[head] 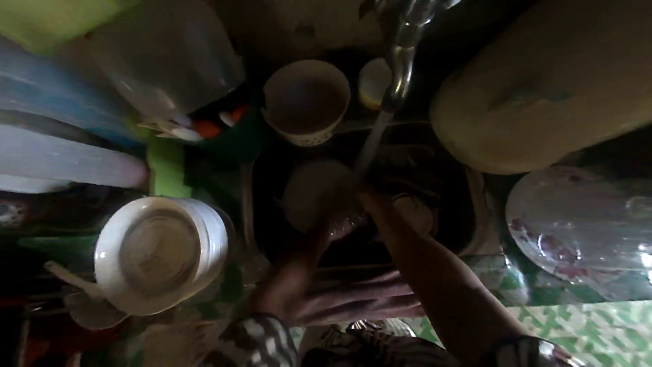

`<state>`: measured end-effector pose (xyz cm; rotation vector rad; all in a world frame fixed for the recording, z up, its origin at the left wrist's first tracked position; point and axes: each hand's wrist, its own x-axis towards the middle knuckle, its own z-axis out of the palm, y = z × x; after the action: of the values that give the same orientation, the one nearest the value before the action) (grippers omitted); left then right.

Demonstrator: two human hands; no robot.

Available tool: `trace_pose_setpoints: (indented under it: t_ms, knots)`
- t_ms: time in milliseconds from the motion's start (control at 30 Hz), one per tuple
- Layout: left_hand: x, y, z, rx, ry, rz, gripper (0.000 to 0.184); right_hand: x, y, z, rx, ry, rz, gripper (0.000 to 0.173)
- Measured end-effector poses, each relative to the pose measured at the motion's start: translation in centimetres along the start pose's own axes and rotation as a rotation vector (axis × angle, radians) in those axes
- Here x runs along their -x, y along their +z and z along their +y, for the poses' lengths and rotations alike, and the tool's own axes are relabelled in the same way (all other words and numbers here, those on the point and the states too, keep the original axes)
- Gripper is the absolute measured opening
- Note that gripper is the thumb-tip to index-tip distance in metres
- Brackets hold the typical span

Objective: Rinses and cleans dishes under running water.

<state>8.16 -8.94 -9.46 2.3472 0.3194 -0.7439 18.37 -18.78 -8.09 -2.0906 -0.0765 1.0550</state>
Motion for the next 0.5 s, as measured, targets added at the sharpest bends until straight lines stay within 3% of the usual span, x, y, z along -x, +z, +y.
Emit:
trace_pose_setpoints:
  t_ms: [67,133,333,400,500]
  knots:
    - [1.0,0.2,1.8,-0.186,0.070,0.059,0.062,2.0,-1.6,-2.0,0.098,-0.072,0.001,0.044]
    - [2.6,-0.7,3.7,-0.188,-0.091,0.071,0.067,2.6,-2.8,-3.3,0.166,-0.094,0.011,0.044]
    - [7.0,-6.1,6.0,-0.078,-0.195,0.169,0.049,3.3,-1.9,-5.3,-0.668,0.033,0.107,0.041]
    - [8.2,-8.6,5.5,-0.026,-0.211,0.260,0.044,1.9,-0.5,-4.7,-0.806,0.004,0.157,0.040]
    - [8.9,-11.4,4.2,0.099,-0.199,0.394,0.041,-0.4,2.0,-3.1,-0.789,-0.025,0.343,0.041]
